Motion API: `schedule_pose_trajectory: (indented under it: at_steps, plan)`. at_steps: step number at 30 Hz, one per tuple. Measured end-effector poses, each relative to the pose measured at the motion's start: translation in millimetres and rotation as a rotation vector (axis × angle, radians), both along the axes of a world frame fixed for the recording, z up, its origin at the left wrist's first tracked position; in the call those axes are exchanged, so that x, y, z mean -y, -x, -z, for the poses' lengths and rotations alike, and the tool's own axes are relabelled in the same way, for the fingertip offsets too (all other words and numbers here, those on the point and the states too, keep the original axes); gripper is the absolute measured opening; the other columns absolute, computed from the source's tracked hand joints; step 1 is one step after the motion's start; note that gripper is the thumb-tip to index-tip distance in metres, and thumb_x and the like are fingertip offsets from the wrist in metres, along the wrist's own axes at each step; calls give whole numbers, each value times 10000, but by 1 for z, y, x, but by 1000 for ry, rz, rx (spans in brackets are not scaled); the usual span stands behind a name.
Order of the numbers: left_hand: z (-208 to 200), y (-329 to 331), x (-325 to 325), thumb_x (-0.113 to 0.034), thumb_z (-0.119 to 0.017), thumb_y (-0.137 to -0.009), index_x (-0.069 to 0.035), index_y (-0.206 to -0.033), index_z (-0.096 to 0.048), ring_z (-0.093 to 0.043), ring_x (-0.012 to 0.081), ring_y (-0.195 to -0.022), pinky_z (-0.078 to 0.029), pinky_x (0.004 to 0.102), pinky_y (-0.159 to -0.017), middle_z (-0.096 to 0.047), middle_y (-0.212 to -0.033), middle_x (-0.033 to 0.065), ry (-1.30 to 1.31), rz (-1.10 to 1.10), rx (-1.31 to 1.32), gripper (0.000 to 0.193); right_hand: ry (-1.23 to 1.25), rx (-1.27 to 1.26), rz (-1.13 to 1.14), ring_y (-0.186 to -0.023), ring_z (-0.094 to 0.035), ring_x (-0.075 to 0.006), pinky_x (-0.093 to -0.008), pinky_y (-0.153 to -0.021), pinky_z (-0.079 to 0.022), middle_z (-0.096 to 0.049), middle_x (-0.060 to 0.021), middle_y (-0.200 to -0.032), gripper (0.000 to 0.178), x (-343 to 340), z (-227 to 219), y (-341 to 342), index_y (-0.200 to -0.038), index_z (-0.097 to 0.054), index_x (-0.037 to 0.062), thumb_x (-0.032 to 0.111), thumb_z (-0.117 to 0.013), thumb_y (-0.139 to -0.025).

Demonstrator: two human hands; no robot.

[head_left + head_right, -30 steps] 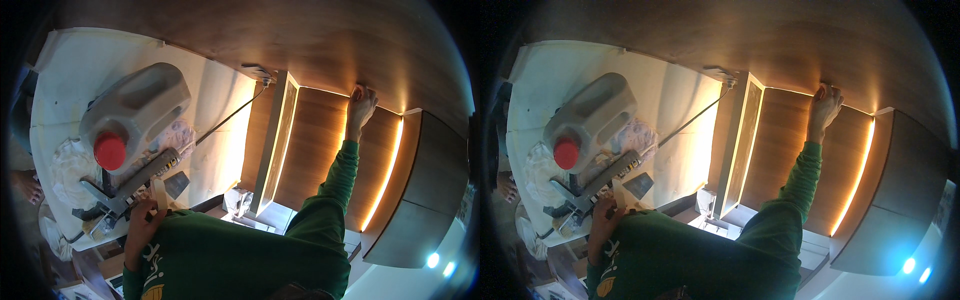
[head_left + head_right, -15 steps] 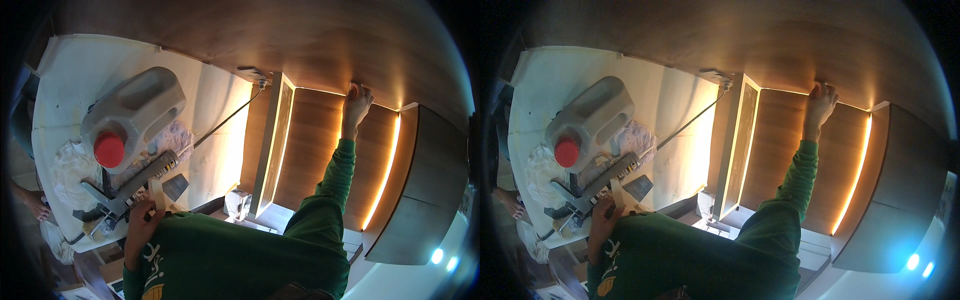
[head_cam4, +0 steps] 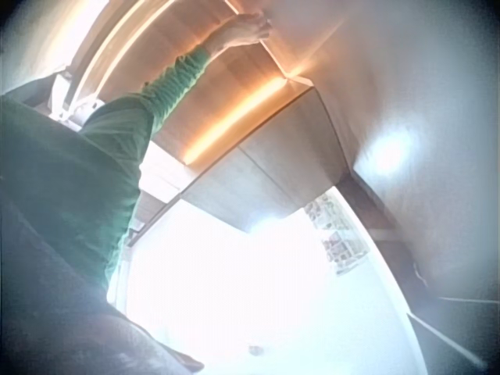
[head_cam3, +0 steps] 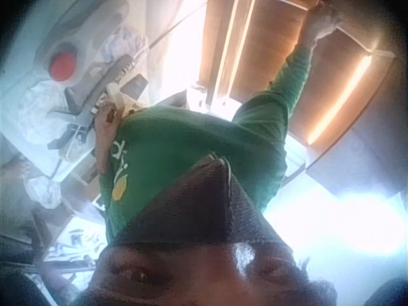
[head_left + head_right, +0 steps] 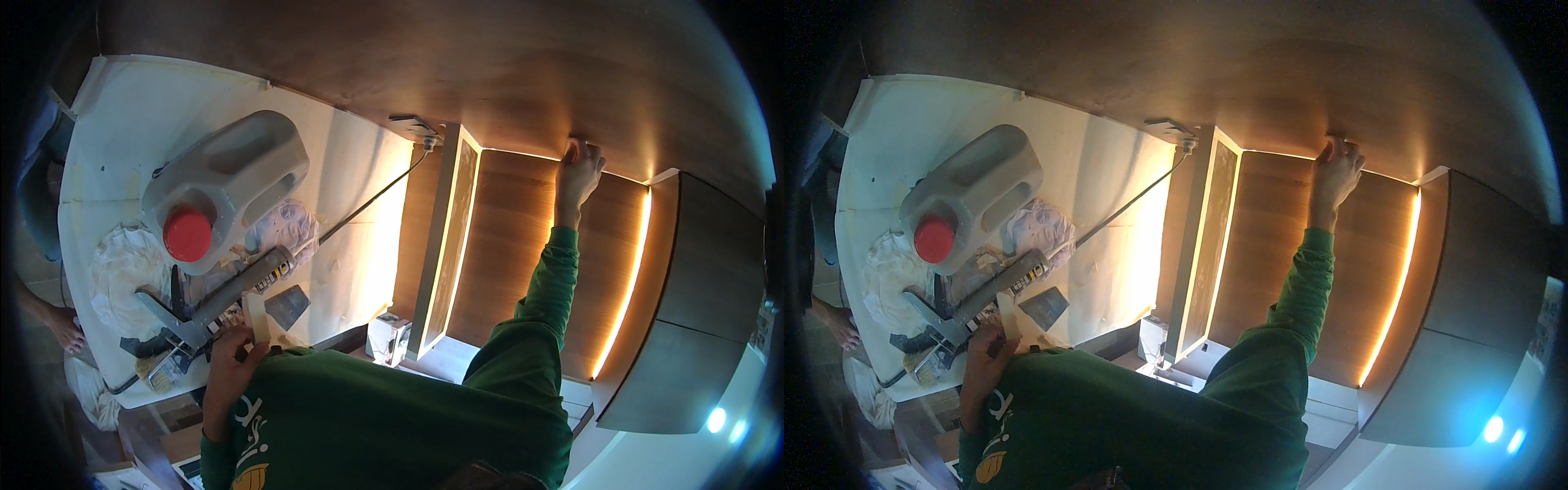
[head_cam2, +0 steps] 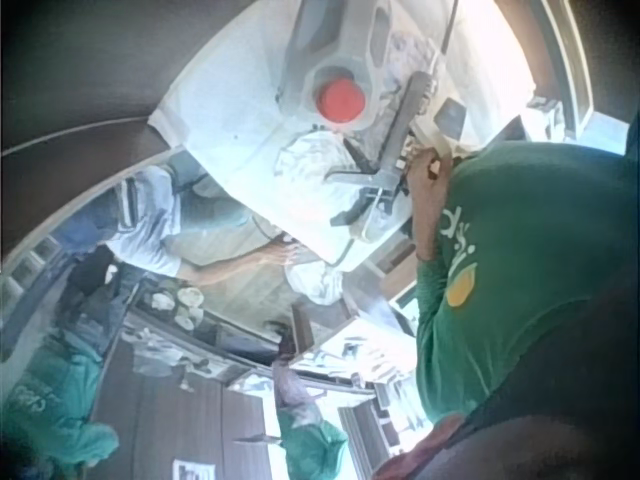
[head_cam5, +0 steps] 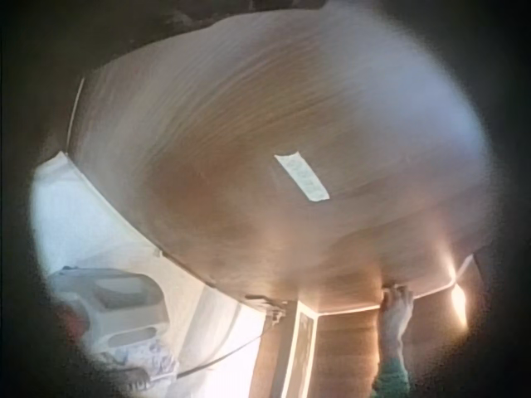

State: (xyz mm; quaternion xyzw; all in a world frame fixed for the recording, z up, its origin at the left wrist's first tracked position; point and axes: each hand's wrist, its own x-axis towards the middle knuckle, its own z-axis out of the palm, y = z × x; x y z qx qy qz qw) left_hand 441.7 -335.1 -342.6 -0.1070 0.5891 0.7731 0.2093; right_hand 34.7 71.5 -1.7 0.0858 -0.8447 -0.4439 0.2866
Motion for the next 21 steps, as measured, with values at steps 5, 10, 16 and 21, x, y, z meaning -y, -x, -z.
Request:
schedule_pose_trajectory:
  at_steps: [5, 10, 16, 21]
  plan:
    - [1, 1, -2, -90, -736, -848, 5, -938, -675, -565, 155, -641, -425, 283, -555, -628, -856, 86, -18, -13, 5, 144, -17, -1, -47, -1015, -596, -325, -481, -789, -555, -616, -102, -1091, 176, 5, 2, -3, -1102, -684, 190, 211, -636, -934]
    - [9, -4, -4, -101, -736, -854, 4, -929, -670, -560, 148, -633, -412, 279, -540, -614, -821, 79, 2, -50, -74, 145, 188, 10, -110, -1019, -593, -328, -468, -790, -556, -615, -92, -1082, 172, -16, -7, 1, -1081, -689, 166, 178, -644, -915]
    - [-9, 8, 3, -98, -732, -854, 0, -901, -662, -530, 153, -621, -392, 300, -550, -588, -790, 74, 5, -37, -19, 130, 181, -8, -114, -1023, -589, -335, -464, -807, -558, -618, -83, -1080, 165, -1, 2, -5, -1050, -711, 162, 168, -653, -895]
    - [3, 1, 0, -81, -727, -861, -6, -898, -663, -500, 125, -635, -383, 287, -562, -566, -773, 47, -30, -30, -38, 106, 55, 20, -80, -1024, -591, -330, -457, -795, -549, -622, -84, -1073, 153, 1, -2, -3, -1017, -718, 156, 211, -680, -879]
